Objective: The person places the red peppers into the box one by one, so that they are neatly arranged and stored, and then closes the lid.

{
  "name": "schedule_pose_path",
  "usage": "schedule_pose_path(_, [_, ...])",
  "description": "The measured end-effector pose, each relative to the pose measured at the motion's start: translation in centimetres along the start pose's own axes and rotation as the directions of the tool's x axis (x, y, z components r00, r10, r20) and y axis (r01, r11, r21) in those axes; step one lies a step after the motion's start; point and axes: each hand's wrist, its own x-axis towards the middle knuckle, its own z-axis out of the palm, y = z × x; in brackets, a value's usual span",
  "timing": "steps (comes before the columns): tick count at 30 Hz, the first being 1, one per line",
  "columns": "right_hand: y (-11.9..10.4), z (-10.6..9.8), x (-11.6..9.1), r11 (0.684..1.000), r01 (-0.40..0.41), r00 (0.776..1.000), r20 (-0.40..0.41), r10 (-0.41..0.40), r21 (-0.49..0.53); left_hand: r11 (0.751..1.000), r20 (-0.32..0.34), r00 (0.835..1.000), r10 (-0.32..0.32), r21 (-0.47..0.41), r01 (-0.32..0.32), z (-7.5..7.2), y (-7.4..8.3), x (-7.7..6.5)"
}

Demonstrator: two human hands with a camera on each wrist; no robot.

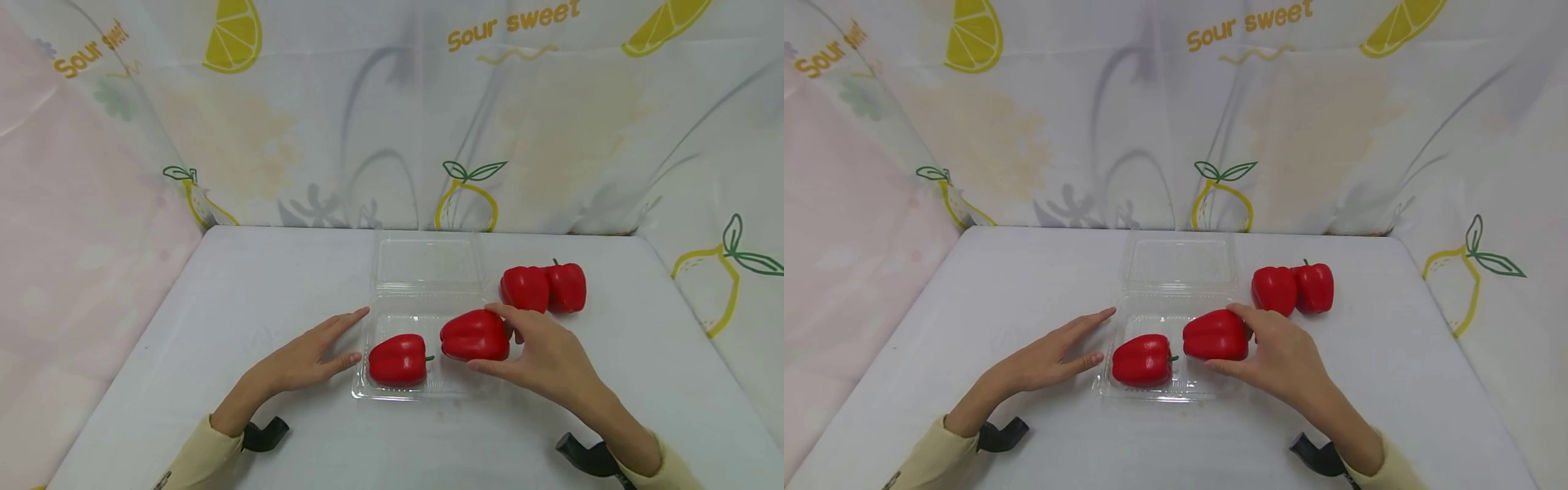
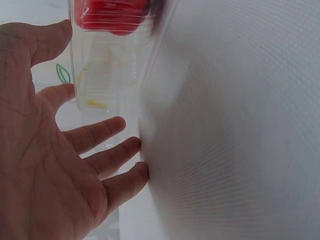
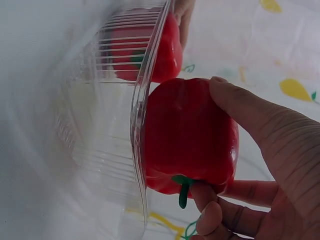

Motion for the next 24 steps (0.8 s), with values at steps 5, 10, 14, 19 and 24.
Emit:
schedule_pose_path(5, [-0.3, 0.7, 0.0, 1.000, 0.013, 1.000, 0.013, -0.012, -0.018, 1.000, -0.003, 1.000, 0.000, 0.000, 0.000, 0.1, -0.1, 0.0])
schedule_pose_path(10, [-0.5, 1.2, -0.1, 0.999, 0.033, 0.999, 0.011, -0.033, -0.041, 1.000, 0.000, 1.000, 0.000, -0.003, 0.000, 0.1, -0.1, 0.0])
schedule_pose_path(14, [-0.6, 1.5, -0.2, 0.997, 0.041, 0.999, 0.008, -0.041, -0.064, 1.000, 0.000, 1.000, -0.003, 0.001, 0.003, 0.1, -0.1, -0.1])
schedule_pose_path(19, [-0.7, 2.0, -0.3, 0.996, 0.038, 0.999, 0.014, -0.037, -0.082, 1.000, -0.002, 1.000, -0.001, 0.006, 0.001, 0.1, -0.1, -0.1])
schedule_pose_path(24, [-0.6, 2.3, -0.5, 0.997, 0.034, 0.999, 0.033, -0.032, -0.075, 1.000, -0.003, 1.000, 0.000, 0.011, 0.000, 0.1, -0.1, 0.0])
